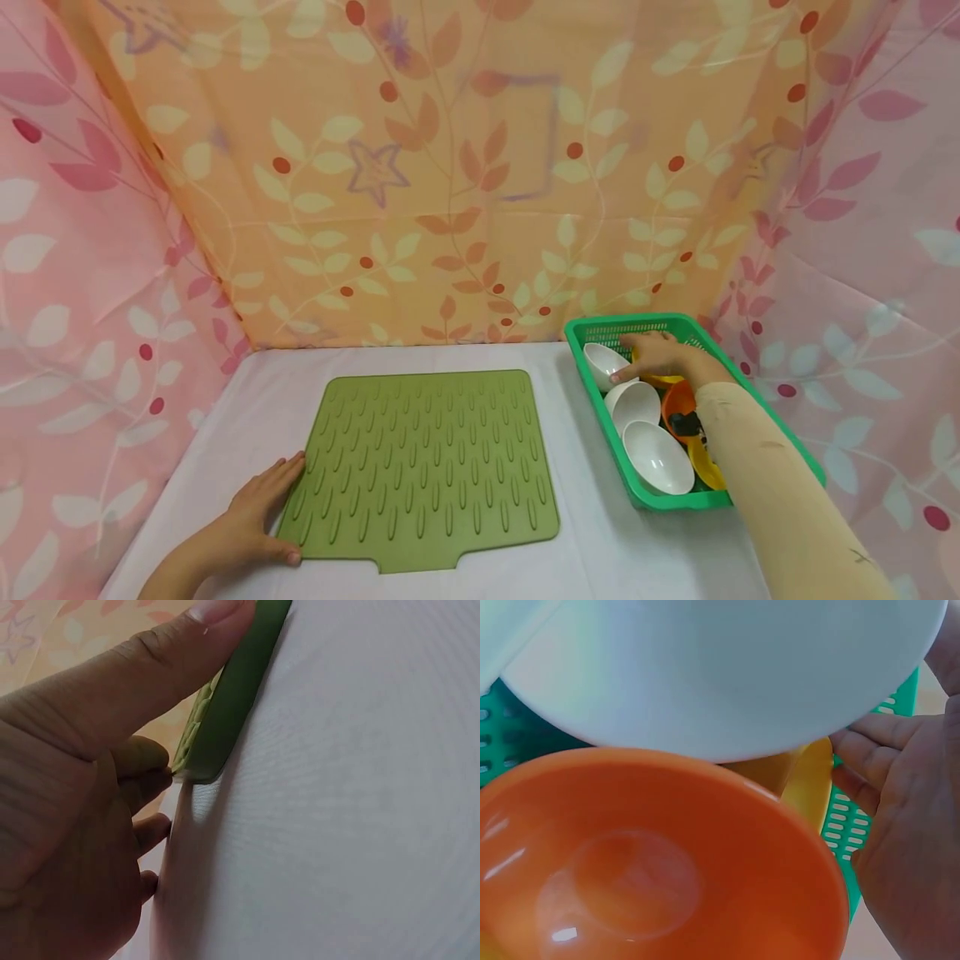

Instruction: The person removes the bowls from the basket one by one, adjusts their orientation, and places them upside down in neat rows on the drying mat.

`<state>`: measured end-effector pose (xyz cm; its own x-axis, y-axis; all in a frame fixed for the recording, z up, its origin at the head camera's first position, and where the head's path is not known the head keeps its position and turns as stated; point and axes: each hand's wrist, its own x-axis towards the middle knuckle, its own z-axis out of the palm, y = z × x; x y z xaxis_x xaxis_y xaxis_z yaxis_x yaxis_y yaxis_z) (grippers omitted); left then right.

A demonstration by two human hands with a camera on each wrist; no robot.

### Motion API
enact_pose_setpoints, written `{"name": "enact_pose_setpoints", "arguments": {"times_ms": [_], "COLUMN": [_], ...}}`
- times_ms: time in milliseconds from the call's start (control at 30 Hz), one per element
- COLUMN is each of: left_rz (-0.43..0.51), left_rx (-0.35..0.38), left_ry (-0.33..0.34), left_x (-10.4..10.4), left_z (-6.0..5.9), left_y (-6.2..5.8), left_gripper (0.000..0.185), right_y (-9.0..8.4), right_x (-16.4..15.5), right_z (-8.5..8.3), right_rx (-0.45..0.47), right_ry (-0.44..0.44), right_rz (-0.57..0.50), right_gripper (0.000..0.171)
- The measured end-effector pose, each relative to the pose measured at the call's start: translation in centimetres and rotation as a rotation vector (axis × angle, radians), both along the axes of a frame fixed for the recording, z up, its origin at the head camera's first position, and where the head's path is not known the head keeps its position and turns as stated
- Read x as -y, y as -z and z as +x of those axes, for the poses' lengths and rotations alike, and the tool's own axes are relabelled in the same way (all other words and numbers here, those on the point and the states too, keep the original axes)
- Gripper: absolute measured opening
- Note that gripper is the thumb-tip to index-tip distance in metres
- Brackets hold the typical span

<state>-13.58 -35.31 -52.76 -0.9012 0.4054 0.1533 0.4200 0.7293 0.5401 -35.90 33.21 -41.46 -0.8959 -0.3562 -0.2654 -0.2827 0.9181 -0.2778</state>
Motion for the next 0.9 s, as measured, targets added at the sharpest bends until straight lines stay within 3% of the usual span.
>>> {"name": "enact_pose_setpoints", "arguments": {"times_ms": [433,667,900], "left_rz": [-0.012,-0.031,-0.022], "left_rx": [-0.006,-0.052,-0.056], "left_ry": [0.010,0.028,0.014], "left_x": [0.1,0.1,0.1], "left_z": [0.1,0.0,0.1], "left_y": [-0.3,-0.2,-0.2], "left_gripper": [0.128,0.127,0.126], "right_y": [0.0,0.6,-0.4], "right_x": [1.0,0.8,0.9], "right_z": [-0.1,-0.2,0.0], "right_rx": [0.036,-0.009,-0.125], "right_ry": [0.004,0.007,0.006], "right_rz": [0.013,-0.015,-0.077], "right_gripper": [0.103,0.102,0.099]}}
